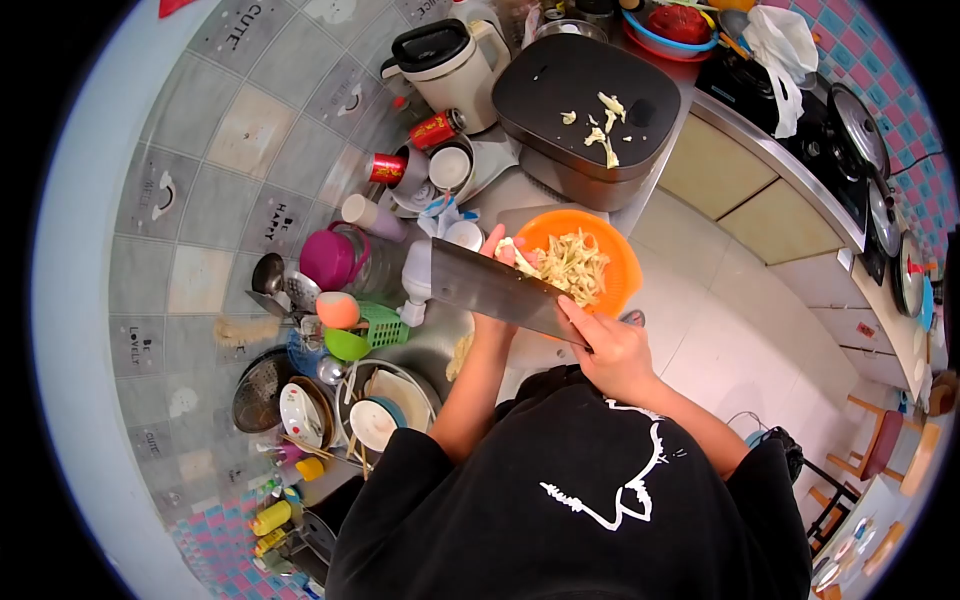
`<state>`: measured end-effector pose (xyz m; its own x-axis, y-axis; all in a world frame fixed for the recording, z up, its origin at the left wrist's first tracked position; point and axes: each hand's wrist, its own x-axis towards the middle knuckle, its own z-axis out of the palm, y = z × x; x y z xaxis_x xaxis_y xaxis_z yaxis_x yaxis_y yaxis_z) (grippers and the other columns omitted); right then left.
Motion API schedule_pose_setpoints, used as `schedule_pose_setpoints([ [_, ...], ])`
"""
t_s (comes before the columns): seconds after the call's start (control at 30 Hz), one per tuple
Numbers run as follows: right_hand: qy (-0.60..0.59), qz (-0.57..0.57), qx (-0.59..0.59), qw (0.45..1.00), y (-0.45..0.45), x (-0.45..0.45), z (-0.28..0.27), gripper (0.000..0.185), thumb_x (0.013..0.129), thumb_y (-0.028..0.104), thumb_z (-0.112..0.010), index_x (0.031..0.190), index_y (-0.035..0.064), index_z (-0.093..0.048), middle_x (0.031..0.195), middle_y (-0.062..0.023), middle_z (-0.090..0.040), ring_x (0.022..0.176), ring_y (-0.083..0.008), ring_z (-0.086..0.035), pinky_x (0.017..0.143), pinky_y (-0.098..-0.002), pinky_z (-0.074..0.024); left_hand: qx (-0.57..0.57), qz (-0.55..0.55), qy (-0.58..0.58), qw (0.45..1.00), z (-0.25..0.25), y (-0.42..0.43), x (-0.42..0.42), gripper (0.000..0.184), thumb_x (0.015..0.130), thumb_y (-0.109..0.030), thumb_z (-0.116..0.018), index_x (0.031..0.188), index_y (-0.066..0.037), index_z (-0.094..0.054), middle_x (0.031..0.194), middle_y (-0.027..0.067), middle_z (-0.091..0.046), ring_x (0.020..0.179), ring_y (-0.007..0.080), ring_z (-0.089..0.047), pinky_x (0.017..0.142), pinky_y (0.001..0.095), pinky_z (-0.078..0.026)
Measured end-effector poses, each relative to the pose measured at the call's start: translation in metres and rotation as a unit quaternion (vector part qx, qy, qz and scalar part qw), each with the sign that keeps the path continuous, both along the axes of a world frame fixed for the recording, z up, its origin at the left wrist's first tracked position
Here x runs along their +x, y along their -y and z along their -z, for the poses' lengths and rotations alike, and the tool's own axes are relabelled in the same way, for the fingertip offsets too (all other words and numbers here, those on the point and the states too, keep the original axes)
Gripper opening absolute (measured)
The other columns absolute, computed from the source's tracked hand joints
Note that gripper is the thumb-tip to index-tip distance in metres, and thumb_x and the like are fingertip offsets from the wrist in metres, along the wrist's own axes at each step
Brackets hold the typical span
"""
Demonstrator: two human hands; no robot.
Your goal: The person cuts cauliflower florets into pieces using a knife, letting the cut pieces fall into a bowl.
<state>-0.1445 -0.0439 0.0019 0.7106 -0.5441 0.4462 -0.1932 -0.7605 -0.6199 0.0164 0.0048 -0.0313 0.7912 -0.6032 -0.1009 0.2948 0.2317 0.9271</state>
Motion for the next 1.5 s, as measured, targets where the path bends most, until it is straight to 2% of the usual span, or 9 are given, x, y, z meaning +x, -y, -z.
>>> schedule_pose_setpoints([
  [0.17,-0.006,-0.006,0.000,1.000,0.001,0.001,-0.002,0.040,0.069,0.007,-0.069,0.108,0.0112,-0.061,0.054,-0.0041,-0.050,0.044,-0.0202,-0.052,0.040,-0.0324,-0.0427,0.026,0.004,0.050,0.998,-0.001,-0.003,0.005,0.043,0.090,-0.018,-0.053,0.126,0.001,-0.041,0.102,0.0108,-0.056,0.077,0.0118,-0.057,0.066,0.0246,-0.049],
  [0.43,-0.005,0.002,0.014,1.000,0.003,0.004,-0.002,0.040,0.070,0.006,-0.068,0.109,0.0118,-0.060,0.056,-0.0050,-0.051,0.045,-0.0216,-0.053,0.041,-0.0334,-0.0436,0.025,0.033,0.024,0.999,-0.010,-0.001,0.008,0.047,0.088,-0.018,-0.056,0.127,0.003,-0.040,0.101,0.0120,-0.057,0.077,0.0124,-0.057,0.066,0.0248,-0.049],
  [0.63,-0.011,-0.013,0.111,0.994,0.005,-0.003,0.000,0.040,0.071,0.002,-0.064,0.110,0.0098,-0.059,0.062,-0.0091,-0.057,0.053,-0.0241,-0.058,0.049,-0.0329,-0.0477,0.049,0.020,0.036,0.998,-0.005,0.000,0.011,0.041,0.086,-0.011,-0.057,0.122,0.006,-0.044,0.094,0.0127,-0.060,0.073,0.0155,-0.060,0.066,0.0269,-0.051],
  [0.7,0.025,-0.006,0.228,0.973,0.003,-0.001,0.001,0.038,0.073,0.000,-0.060,0.110,0.0068,-0.059,0.069,-0.0131,-0.060,0.057,-0.0244,-0.060,0.053,-0.0309,-0.0484,0.053,0.022,0.025,0.998,-0.011,0.001,0.011,0.037,0.086,-0.008,-0.058,0.119,0.007,-0.049,0.092,0.0128,-0.062,0.074,0.0162,-0.062,0.066,0.0273,-0.052],
  [1.0,0.010,0.010,0.281,0.959,0.005,-0.004,-0.010,0.029,0.079,0.002,-0.056,0.108,0.0036,-0.061,0.067,-0.0163,-0.060,0.053,-0.0188,-0.057,0.054,-0.0280,-0.0456,0.075,0.046,0.077,0.993,-0.016,0.002,0.013,0.034,0.087,-0.012,-0.057,0.115,0.007,-0.051,0.091,0.0110,-0.062,0.074,0.0206,-0.064,0.067,0.0296,-0.054],
  [1.23,0.025,0.009,0.286,0.958,0.006,-0.001,-0.016,0.029,0.079,0.003,-0.055,0.108,0.0031,-0.060,0.065,-0.0153,-0.059,0.049,-0.0165,-0.053,0.052,-0.0273,-0.0444,0.076,0.064,0.066,0.993,-0.014,0.000,0.010,0.034,0.087,-0.012,-0.057,0.115,0.006,-0.052,0.089,0.0099,-0.062,0.073,0.0178,-0.064,0.066,0.0273,-0.055],
  [1.3,0.014,0.037,0.321,0.946,0.004,-0.002,-0.015,0.010,0.076,0.009,-0.061,0.080,0.0010,-0.063,0.056,-0.0069,-0.057,0.048,-0.0176,-0.052,0.058,-0.0293,-0.0354,0.093,0.049,0.096,0.990,-0.013,0.000,0.010,0.031,0.090,-0.017,-0.052,0.112,0.004,-0.053,0.085,0.0082,-0.061,0.064,0.0138,-0.060,0.059,0.0241,-0.053],
  [1.43,0.018,0.040,0.339,0.940,-0.001,0.000,-0.013,0.011,0.076,0.010,-0.061,0.073,-0.0008,-0.060,0.055,-0.0070,-0.056,0.048,-0.0172,-0.052,0.056,-0.0291,-0.0374,0.080,0.036,0.031,0.996,-0.001,0.005,-0.001,0.031,0.094,-0.026,-0.044,0.106,0.001,-0.053,0.079,0.0063,-0.059,0.056,0.0113,-0.055,0.048,0.0219,-0.046],
  [1.5,0.006,0.030,0.352,0.936,-0.002,0.000,-0.017,0.012,0.077,0.007,-0.059,0.084,-0.0026,-0.062,0.056,-0.0082,-0.056,0.048,-0.0155,-0.051,0.054,-0.0278,-0.0391,0.068,-0.034,0.033,0.997,0.002,0.010,-0.006,0.031,0.096,-0.030,-0.038,0.093,-0.002,-0.052,0.062,0.0017,-0.049,0.046,0.0095,-0.049,0.042,0.0221,-0.039],
])
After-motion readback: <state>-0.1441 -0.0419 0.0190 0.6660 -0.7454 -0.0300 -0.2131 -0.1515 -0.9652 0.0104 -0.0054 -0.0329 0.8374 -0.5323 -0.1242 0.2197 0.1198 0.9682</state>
